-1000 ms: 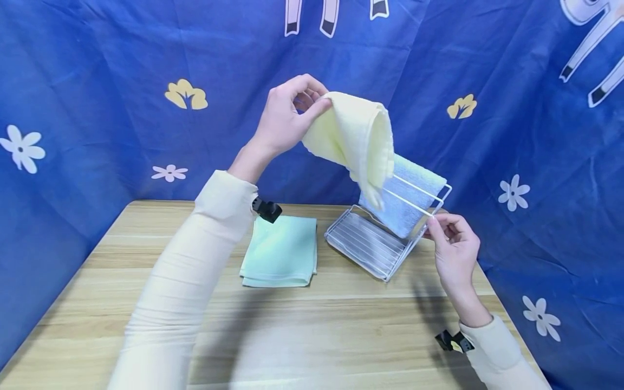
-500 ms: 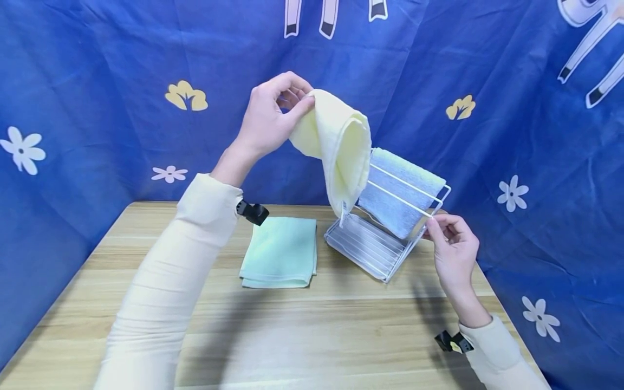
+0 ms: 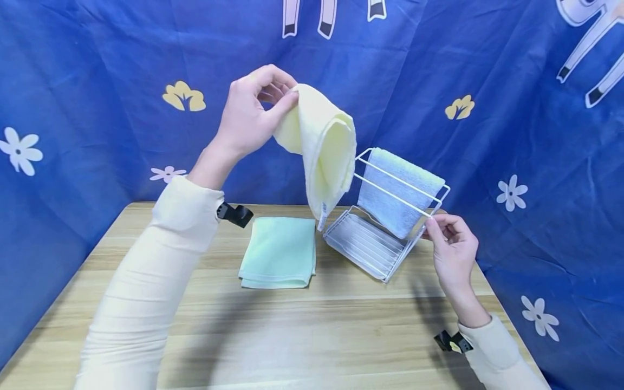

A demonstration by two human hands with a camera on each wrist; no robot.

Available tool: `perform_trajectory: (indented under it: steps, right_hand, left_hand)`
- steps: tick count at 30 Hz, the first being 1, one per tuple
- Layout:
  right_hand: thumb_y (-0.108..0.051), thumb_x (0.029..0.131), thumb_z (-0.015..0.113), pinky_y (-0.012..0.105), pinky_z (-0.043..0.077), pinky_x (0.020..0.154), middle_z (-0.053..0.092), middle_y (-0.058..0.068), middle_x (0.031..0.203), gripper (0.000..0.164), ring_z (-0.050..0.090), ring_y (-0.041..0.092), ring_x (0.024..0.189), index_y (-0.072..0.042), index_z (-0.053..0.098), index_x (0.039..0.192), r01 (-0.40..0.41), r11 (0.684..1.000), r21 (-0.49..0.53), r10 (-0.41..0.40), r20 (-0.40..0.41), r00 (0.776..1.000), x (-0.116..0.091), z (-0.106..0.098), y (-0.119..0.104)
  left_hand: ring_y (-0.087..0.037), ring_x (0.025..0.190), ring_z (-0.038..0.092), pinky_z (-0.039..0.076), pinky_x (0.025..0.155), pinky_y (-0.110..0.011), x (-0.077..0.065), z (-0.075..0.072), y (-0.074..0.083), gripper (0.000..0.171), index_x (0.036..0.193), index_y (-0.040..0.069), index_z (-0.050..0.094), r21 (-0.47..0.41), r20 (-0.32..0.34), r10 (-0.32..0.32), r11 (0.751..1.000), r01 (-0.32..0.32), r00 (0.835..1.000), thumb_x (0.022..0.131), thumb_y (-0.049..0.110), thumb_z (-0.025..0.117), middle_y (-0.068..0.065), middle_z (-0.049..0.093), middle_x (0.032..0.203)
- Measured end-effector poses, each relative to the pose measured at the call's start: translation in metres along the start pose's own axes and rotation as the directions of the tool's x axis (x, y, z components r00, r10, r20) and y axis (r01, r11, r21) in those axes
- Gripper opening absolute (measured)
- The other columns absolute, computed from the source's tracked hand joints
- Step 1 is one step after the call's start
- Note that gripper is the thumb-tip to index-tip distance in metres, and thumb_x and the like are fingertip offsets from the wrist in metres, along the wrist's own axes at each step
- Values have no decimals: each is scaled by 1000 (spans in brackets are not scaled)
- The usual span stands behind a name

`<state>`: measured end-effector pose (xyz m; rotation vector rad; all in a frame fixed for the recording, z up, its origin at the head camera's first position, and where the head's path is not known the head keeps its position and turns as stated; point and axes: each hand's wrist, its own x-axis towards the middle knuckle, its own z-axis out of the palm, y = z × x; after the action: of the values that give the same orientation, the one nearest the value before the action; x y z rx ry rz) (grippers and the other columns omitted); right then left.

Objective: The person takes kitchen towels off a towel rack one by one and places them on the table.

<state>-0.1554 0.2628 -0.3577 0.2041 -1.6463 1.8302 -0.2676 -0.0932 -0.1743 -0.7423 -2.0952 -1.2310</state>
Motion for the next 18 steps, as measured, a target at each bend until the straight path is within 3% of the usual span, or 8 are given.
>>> perform_trajectory:
  steps: [5, 11, 18]
  right_hand:
    - [3, 97, 70, 23, 64, 70, 72, 3, 83, 3, 72, 11, 71, 5, 70, 100, 6, 1000, 10, -6, 0, 1000, 0, 0, 0]
    - [4, 97, 70, 22, 63, 70, 72, 2, 83, 3, 72, 10, 71, 4, 71, 100, 6, 1000, 3, -6, -3, 1000, -1, 0, 0]
    - [3, 97, 71, 23, 63, 71, 72, 1, 84, 3, 72, 10, 71, 4, 70, 100, 4, 1000, -9, -4, -4, 1000, -1, 0, 1]
  left_hand:
    - [-4, 88, 57, 48, 85, -17, -4, -11, 3, 18, 108, 3, 76, 85, 38, 28, 996, -31, 999, 100, 18, 70, -7, 67, 96]
    - [-19, 89, 60, 48, 83, -25, -17, -21, -3, 20, 106, 0, 75, 255, 172, 74, 960, -116, 982, 103, 19, 69, -16, 67, 95]
    - [-24, 81, 54, 39, 75, -32, -36, -31, -16, 16, 102, 4, 73, 378, 302, 26, 914, -145, 953, 103, 20, 70, -11, 62, 89]
